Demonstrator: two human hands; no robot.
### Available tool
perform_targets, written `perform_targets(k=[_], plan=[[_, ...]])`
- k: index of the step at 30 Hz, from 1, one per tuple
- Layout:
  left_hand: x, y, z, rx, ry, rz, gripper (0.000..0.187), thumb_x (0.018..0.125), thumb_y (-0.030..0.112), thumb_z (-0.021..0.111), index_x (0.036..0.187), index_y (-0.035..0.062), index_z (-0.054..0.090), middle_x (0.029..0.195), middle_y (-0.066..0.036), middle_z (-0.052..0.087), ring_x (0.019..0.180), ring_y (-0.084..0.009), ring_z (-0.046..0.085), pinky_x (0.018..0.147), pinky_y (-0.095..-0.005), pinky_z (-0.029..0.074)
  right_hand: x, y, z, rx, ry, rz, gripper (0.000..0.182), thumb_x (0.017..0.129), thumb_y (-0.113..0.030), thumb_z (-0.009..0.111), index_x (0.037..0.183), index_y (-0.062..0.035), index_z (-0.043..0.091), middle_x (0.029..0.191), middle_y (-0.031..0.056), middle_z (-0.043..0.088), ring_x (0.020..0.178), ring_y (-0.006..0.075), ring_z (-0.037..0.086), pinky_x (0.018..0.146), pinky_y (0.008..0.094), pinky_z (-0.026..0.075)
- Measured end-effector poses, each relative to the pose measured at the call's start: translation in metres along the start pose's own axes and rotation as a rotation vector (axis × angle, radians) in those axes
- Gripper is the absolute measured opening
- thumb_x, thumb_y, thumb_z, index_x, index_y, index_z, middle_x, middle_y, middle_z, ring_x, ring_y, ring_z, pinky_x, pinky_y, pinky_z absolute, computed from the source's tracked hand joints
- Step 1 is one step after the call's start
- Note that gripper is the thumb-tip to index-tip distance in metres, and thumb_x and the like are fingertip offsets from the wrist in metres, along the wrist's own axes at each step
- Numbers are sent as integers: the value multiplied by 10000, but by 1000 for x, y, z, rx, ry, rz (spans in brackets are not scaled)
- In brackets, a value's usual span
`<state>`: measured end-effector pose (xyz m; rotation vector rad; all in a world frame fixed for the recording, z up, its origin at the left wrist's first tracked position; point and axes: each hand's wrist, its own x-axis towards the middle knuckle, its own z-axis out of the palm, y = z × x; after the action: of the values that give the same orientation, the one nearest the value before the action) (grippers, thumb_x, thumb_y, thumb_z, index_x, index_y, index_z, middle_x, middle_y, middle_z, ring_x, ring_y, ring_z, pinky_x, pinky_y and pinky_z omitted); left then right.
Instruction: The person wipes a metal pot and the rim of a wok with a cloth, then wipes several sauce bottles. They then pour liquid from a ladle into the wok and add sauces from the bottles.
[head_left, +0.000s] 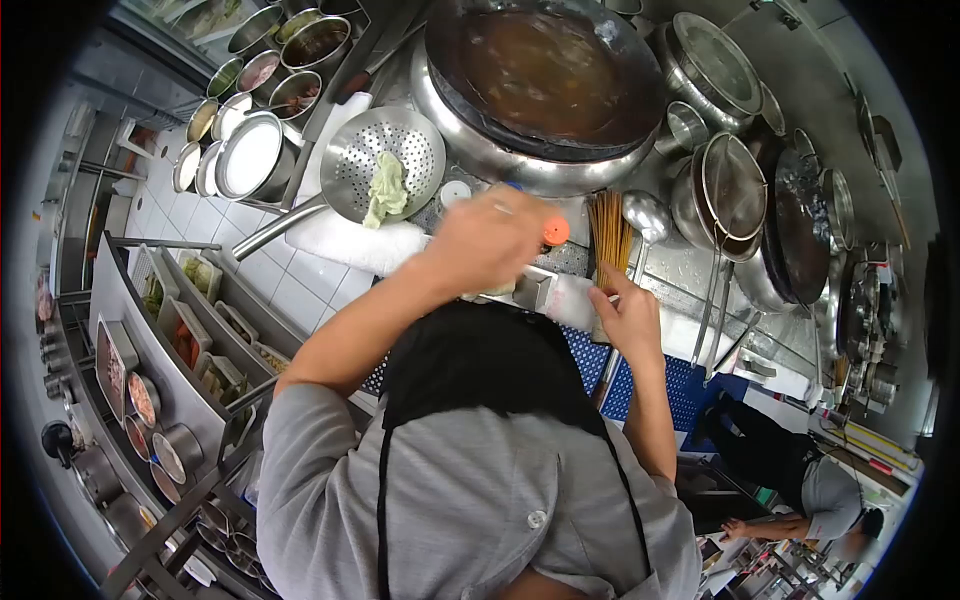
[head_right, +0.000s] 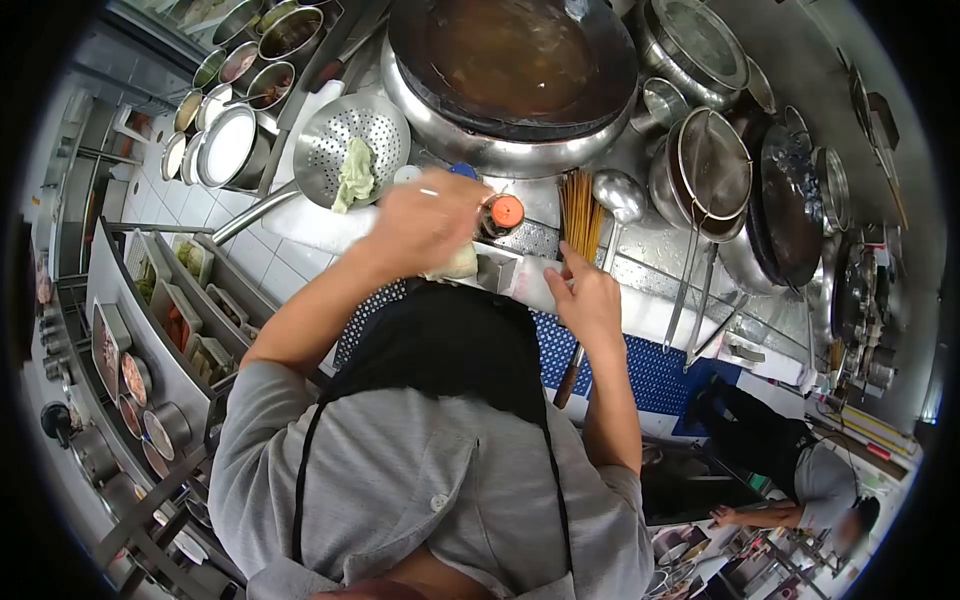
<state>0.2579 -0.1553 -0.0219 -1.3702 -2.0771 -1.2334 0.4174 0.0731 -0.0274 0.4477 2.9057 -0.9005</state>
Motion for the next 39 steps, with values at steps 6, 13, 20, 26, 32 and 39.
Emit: perform_targets(k=[6,13,20,26,32,39], plan=[[-86,-142,-34,687,-107,-604,181,834,170,670,979,66,701,961,-168,699,881,-369,681,800,-450,549,20,-30,4,89,121,-23,406,865,-221,697,1207,-4,667,836,200,716,715,358,701,707,425,547],[-141,-237,-49,430,-285,-822,323,864,226,654,1158,94,661,997,-199,700,918,-404,682,812,-500,546,21,-28,-9,65,312,72,243,875,-194,649,1004,-2,722,849,239,698,771,394,695,717,450,535],[-18,-223,-131,-1321,604,-1123,425,1053,329,377,1297,32,558,1293,-158,603,1183,-319,587,1007,-539,483,-87,126,80,-299,-53,661,359,773,-157,713,1091,-45,590,992,255,692,927,430,674,841,500,521],[106,-182,-140,-1483,233,-669,395,966,210,595,1281,-16,521,1122,-217,642,975,-307,662,871,-407,574,-111,151,127,48,486,526,428,806,-111,686,1196,-16,537,888,237,681,784,394,678,717,452,515],[175,-193,-86,-1316,121,-699,310,962,49,561,1256,-34,510,1025,-182,661,877,-259,687,779,-392,596,-97,90,85,566,478,441,256,887,-89,659,1105,-3,556,669,72,590,522,166,579,481,328,468],[230,-176,3,-1189,93,-962,334,1046,261,511,1190,-22,614,1132,-125,685,1045,-255,670,931,-399,535,114,68,-98,572,534,243,314,922,-64,598,1202,65,538,703,70,565,443,135,526,363,319,440]])
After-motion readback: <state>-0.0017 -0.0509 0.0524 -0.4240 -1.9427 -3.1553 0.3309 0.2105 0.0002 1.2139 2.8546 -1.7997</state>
